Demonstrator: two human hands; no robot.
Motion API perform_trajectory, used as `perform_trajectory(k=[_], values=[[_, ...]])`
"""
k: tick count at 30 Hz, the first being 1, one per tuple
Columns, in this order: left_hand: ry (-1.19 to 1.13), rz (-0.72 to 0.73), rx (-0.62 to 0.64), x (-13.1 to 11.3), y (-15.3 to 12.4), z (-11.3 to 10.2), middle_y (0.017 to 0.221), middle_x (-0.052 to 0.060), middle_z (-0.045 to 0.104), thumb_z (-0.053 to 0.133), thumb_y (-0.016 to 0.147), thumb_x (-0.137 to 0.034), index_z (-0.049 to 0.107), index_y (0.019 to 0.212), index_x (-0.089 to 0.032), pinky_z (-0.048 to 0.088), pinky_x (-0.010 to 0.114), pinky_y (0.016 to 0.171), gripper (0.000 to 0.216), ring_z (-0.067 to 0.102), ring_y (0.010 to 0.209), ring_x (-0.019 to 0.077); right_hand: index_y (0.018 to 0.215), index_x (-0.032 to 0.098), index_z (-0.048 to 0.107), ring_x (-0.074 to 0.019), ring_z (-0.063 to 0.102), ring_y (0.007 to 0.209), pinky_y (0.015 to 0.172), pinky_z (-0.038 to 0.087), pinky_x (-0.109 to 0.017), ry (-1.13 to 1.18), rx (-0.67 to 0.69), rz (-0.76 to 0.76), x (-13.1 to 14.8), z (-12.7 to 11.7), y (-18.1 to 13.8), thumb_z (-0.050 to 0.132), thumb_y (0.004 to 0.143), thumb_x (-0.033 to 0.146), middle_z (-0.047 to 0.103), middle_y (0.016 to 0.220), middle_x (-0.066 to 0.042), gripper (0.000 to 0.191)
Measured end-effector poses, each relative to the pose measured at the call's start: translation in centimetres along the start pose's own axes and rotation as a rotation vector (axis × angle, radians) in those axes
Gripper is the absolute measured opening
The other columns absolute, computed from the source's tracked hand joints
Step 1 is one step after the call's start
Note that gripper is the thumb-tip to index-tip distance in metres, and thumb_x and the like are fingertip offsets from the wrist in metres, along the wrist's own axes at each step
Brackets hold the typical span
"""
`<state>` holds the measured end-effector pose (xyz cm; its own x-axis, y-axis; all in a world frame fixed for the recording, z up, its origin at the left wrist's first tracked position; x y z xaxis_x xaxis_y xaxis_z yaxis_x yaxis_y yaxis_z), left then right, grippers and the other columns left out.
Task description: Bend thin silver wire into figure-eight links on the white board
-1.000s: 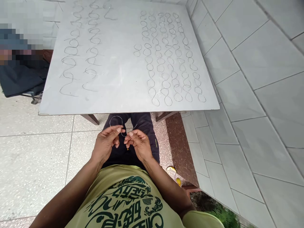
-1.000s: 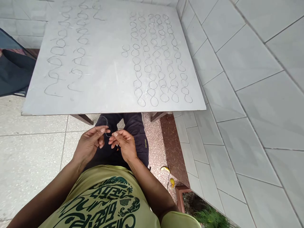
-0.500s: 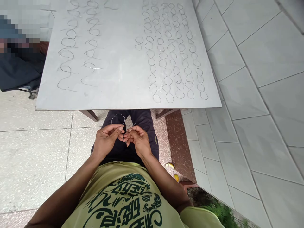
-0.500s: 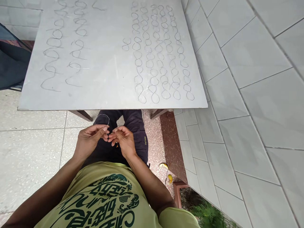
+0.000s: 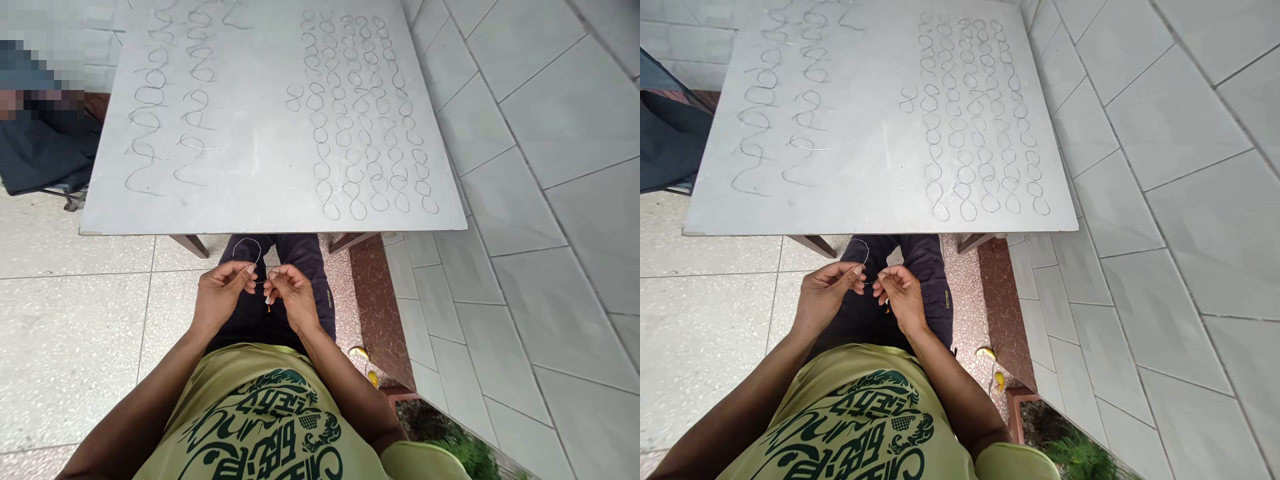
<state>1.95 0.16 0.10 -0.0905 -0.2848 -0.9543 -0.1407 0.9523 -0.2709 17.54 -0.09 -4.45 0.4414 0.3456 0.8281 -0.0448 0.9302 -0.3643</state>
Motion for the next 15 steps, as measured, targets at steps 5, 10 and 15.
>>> perform_trajectory(k=[5, 10, 15], values=[[0.016, 0.05, -0.071, 0.0, 0.4, 0.3, 0.08, 0.003, 0.075, 0.075, 0.087, -0.036, 0.077, 0.095, -0.017, 0.056, 0.024, 0.061, 0.021, 0.066, 0.059, 0.0124, 0.086, 0.021, 0.067, -0.0145, 0.066, 0.059, 0.052, 0.051, -0.025, 0.016, -0.024, -0.095, 0.1, 0.3, -0.4, 0.078, 0.085, 0.037, 0.074, 0.076, -0.001, 0.019], [0.025, 0.072, -0.108, 0.1, 0.6, 0.2, 0.081, 0.004, 0.075, 0.073, 0.088, -0.036, 0.075, 0.093, -0.016, 0.056, 0.025, 0.06, 0.02, 0.066, 0.059, 0.0135, 0.092, 0.022, 0.066, -0.0176, 0.07, 0.068, 0.059, 0.054, -0.029, 0.051, 0.01, -0.141, -0.4, 0.8, -1.2, 0.074, 0.091, 0.041, 0.075, 0.082, -0.003, 0.02], [0.053, 0.086, -0.046, -0.2, 0.5, 0.2, 0.079, 0.003, 0.073, 0.074, 0.087, -0.036, 0.076, 0.094, -0.018, 0.053, 0.024, 0.058, 0.019, 0.063, 0.059, 0.0125, 0.101, 0.024, 0.069, -0.0171, 0.068, 0.071, 0.058, 0.052, -0.027, 0.019, 0.202, -0.092, -0.1, 0.7, -0.6, 0.082, 0.083, 0.038, 0.073, 0.085, -0.001, 0.026]])
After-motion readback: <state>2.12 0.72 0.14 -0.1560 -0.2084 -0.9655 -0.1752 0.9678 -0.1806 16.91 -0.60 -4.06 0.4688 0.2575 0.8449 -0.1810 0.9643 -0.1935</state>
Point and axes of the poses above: each hand's wrist, its own y-axis towards the middle knuckle, its own z-axis out of the palm, x = y × z, the point moved 4 cm from there along y, towards the middle knuckle
